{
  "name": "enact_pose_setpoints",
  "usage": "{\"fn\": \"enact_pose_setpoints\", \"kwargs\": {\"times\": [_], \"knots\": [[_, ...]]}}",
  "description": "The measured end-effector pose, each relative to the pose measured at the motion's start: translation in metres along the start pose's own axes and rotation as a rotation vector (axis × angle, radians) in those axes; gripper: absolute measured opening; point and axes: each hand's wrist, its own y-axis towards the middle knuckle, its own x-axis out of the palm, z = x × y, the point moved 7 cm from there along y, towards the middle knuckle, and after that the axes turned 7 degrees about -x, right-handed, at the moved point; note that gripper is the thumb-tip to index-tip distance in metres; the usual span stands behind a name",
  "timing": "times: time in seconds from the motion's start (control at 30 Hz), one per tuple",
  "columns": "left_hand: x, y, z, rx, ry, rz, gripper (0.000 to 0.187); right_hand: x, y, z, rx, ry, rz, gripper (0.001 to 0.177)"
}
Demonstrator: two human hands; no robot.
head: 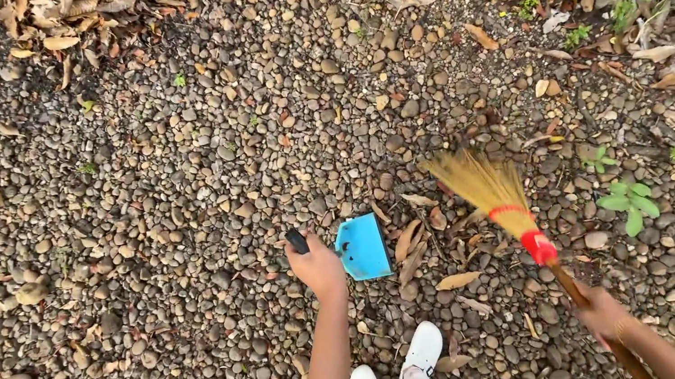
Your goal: Sweeping dry leaves from a gravel path into a small blue dustpan using a broom.
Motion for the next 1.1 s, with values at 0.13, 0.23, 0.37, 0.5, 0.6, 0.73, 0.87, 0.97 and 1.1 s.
{"fn": "enact_pose_setpoints", "kwargs": {"times": [0.13, 0.23, 0.37, 0.5, 0.6, 0.73, 0.87, 0.97, 1.1], "knots": [[-0.010, 0.007, -0.024, -0.008, -0.044, 0.064, 0.022, 0.001, -0.053, 0.067, 0.118, 0.082, 0.011, 0.082], [-0.020, 0.006, -0.042, -0.007, -0.076, 0.149, 0.025, 0.006, -0.065, 0.081, 0.037, 0.172, 0.032, 0.087], [-0.024, -0.006, -0.036, -0.001, -0.064, 0.196, 0.031, 0.022, -0.105, -0.102, 0.140, -0.022, 0.081, 0.079], [-0.028, 0.000, -0.032, 0.007, -0.080, 0.181, 0.031, 0.042, -0.013, -0.125, -0.034, -0.158, 0.049, 0.085], [-0.038, -0.006, -0.022, -0.038, -0.092, 0.165, 0.032, 0.064, 0.028, -0.139, 0.126, -0.325, 0.043, 0.084], [-0.050, -0.005, -0.022, -0.115, -0.106, 0.142, 0.032, 0.090, 0.102, -0.074, -0.091, -0.534, 0.054, 0.086], [-0.058, 0.007, -0.034, -0.059, -0.072, 0.143, 0.032, 0.107, 0.076, -0.010, -0.188, -0.848, 0.052, 0.094], [-0.061, 0.009, -0.046, -0.086, -0.113, 0.117, 0.032, 0.107, -0.006, -0.008, 0.040, -0.645, -0.049, 0.084], [-0.076, -0.016, -0.015, -0.238, -0.203, 0.089, 0.031, 0.091, -0.039, 0.051, 0.048, -0.556, -0.017, 0.083]]}}
